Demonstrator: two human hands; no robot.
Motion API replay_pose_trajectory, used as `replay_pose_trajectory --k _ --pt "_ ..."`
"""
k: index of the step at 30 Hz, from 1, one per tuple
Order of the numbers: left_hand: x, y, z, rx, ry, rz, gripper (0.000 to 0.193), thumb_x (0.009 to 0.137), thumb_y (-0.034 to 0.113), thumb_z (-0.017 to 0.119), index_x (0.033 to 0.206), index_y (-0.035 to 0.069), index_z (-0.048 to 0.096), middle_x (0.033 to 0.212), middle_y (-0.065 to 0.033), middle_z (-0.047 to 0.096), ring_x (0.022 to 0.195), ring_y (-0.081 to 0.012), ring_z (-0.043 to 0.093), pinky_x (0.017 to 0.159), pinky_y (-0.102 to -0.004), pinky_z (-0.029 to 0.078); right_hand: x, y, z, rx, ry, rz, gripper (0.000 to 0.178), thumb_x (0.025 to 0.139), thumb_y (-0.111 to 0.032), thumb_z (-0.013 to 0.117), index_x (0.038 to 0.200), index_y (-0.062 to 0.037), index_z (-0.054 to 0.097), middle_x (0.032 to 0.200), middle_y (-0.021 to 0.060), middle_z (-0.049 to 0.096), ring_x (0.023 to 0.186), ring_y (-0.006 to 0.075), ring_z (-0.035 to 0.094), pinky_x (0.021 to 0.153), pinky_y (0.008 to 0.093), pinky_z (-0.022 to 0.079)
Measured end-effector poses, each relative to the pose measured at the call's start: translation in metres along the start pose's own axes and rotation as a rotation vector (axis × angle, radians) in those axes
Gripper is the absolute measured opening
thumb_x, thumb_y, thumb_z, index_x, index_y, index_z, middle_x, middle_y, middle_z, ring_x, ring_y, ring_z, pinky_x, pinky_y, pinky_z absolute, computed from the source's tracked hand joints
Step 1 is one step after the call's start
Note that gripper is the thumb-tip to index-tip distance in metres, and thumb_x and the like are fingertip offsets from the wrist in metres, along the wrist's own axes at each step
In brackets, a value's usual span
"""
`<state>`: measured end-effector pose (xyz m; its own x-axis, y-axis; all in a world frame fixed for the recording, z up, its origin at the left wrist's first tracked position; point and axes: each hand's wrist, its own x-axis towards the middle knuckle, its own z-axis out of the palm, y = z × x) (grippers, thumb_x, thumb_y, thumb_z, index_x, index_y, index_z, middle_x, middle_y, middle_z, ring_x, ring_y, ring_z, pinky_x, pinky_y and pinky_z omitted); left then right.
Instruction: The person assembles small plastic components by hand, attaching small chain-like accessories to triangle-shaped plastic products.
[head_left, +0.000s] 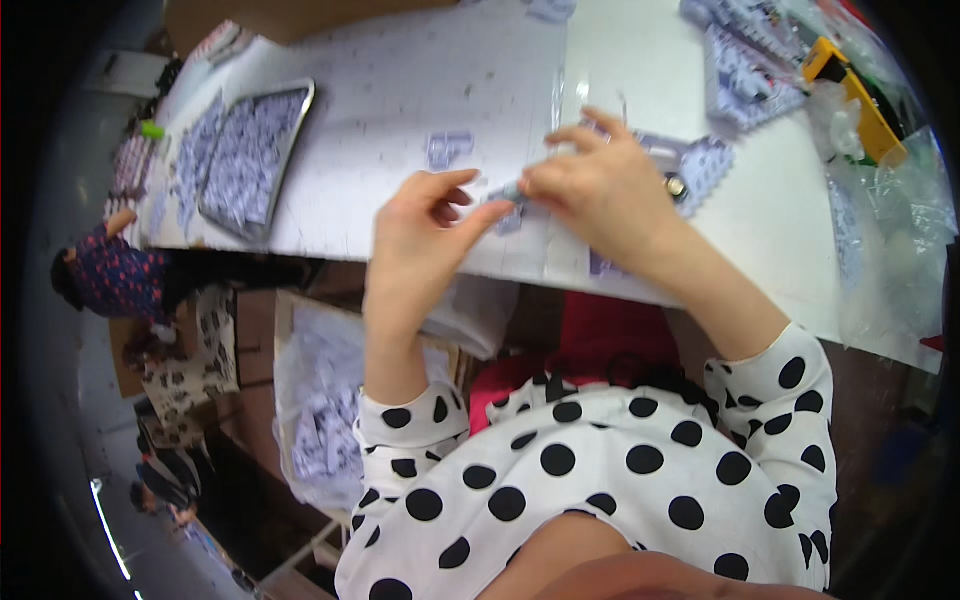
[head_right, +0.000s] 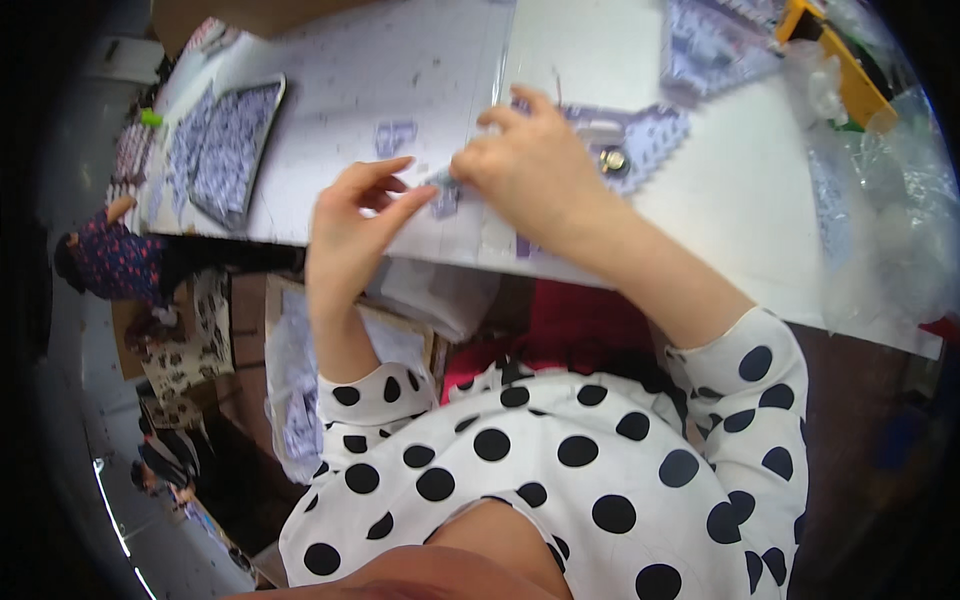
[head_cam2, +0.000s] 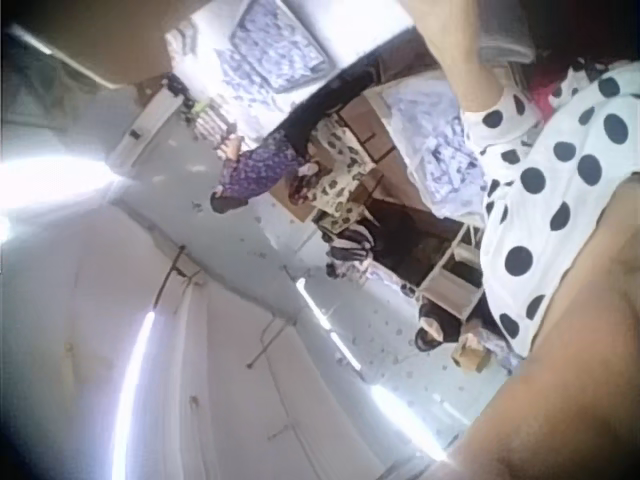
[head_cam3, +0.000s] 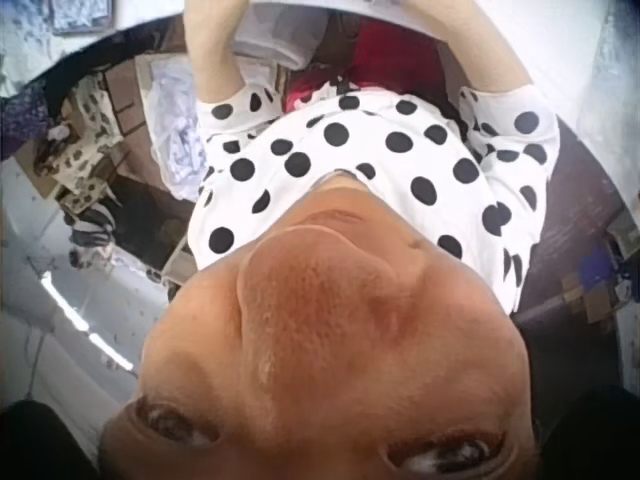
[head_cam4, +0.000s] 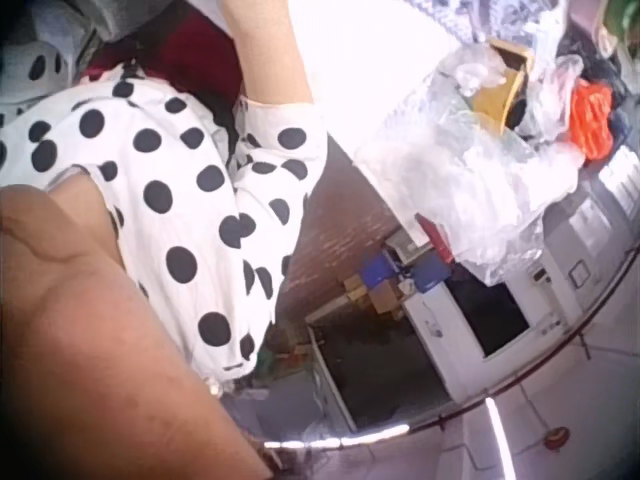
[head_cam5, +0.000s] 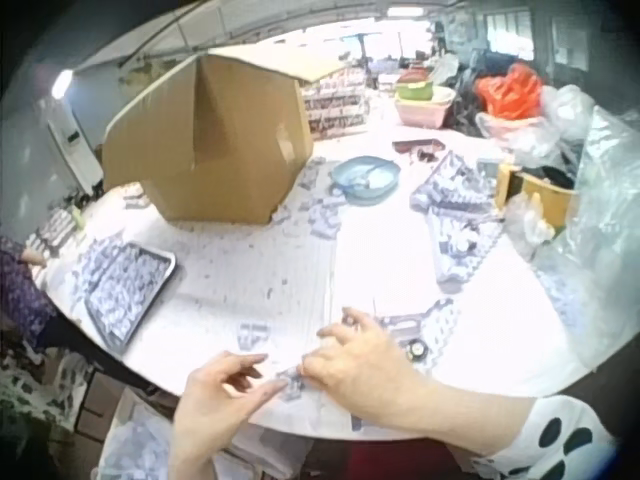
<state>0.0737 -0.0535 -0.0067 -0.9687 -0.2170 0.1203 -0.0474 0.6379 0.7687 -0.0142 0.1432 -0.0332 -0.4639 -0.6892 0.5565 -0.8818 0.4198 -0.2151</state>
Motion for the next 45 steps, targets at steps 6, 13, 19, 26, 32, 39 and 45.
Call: replay_pose_trajectory --k 6,13,19,26,32,39,45 --pt "0.15 0.026 0.013 0.224 0.071 0.34 0.038 0.085 0.023 0.078 0.116 0.002 0.072 0.101 -0.0131 0.072 0.089 -0.0219 0.068 0.08 -0.0323 0.054 0.003 -0.013 0.001 -0.057 0.001 -0.026 0.01 0.078 -0.013 0.065 0.083 -0.0126 0.074 0.084 0.0013 0.073 0.103 0.0222 0.066 0.108 0.0524 0.043" --pt "0.247 0.002 0.091 0.412 0.098 0.313 0.063 0.075 0.044 0.082 0.12 0.003 0.067 0.115 -0.0179 0.071 0.109 -0.0314 0.067 0.094 -0.0398 0.052 0.001 -0.015 0.005 -0.034 -0.017 0.012 0.009 0.081 -0.015 0.068 0.087 -0.0131 0.075 0.088 -0.0013 0.073 0.104 0.0216 0.066 0.108 0.0544 0.043" --pt "0.205 0.009 0.057 0.386 -0.034 0.243 0.058 0.074 0.03 0.08 0.122 0.002 0.065 0.111 -0.0184 0.069 0.107 -0.0344 0.065 0.093 -0.042 0.051 0.003 -0.016 0.006 -0.027 -0.053 0.026 0.012 0.08 -0.014 0.065 0.086 -0.0131 0.075 0.088 0.0003 0.073 0.104 0.0221 0.066 0.108 0.0527 0.043" --pt "0.067 0.001 -0.063 0.521 -0.199 0.67 0.051 0.076 0.009 0.078 0.126 0.008 0.066 0.115 -0.0134 0.07 0.109 -0.0312 0.065 0.095 -0.0396 0.051 0.007 -0.007 -0.001 -0.036 -0.082 0.053 0.013 0.082 -0.013 0.065 0.088 -0.0142 0.077 0.088 0.0023 0.074 0.102 0.0205 0.066 0.108 0.0491 0.043" --pt "0.012 -0.058 -0.105 0.568 -0.323 0.449 0.056 0.079 0.008 0.073 0.133 0.013 0.064 0.128 -0.013 0.067 0.121 -0.0284 0.061 0.101 -0.0391 0.05 0.006 -0.009 0.006 -0.023 -0.042 0.019 0.007 0.083 -0.016 0.072 0.088 -0.0132 0.075 0.092 0.0049 0.072 0.102 0.0216 0.066 0.107 0.0464 0.045" --pt "-0.029 -0.049 -0.07 0.422 0.202 0.192 0.052 0.083 0.023 0.079 0.131 0.01 0.065 0.129 -0.015 0.067 0.115 -0.0295 0.065 0.096 -0.0363 0.051 0.003 -0.005 0.008 0.039 -0.001 0.012 0.007 0.084 -0.017 0.073 0.088 -0.0121 0.075 0.089 0.0056 0.072 0.099 0.0237 0.066 0.103 0.0433 0.046" --pt "-0.037 -0.078 -0.061 0.134 0.24 0.011 0.036 0.083 0.012 0.08 0.117 0.004 0.073 0.109 -0.0116 0.075 0.104 -0.023 0.069 0.094 -0.0351 0.053 0.007 -0.006 0.008 0.089 0.012 0.017 0.01 0.081 -0.016 0.075 0.09 -0.0102 0.074 0.092 0.0047 0.072 0.103 0.0239 0.064 0.098 0.0407 0.047"
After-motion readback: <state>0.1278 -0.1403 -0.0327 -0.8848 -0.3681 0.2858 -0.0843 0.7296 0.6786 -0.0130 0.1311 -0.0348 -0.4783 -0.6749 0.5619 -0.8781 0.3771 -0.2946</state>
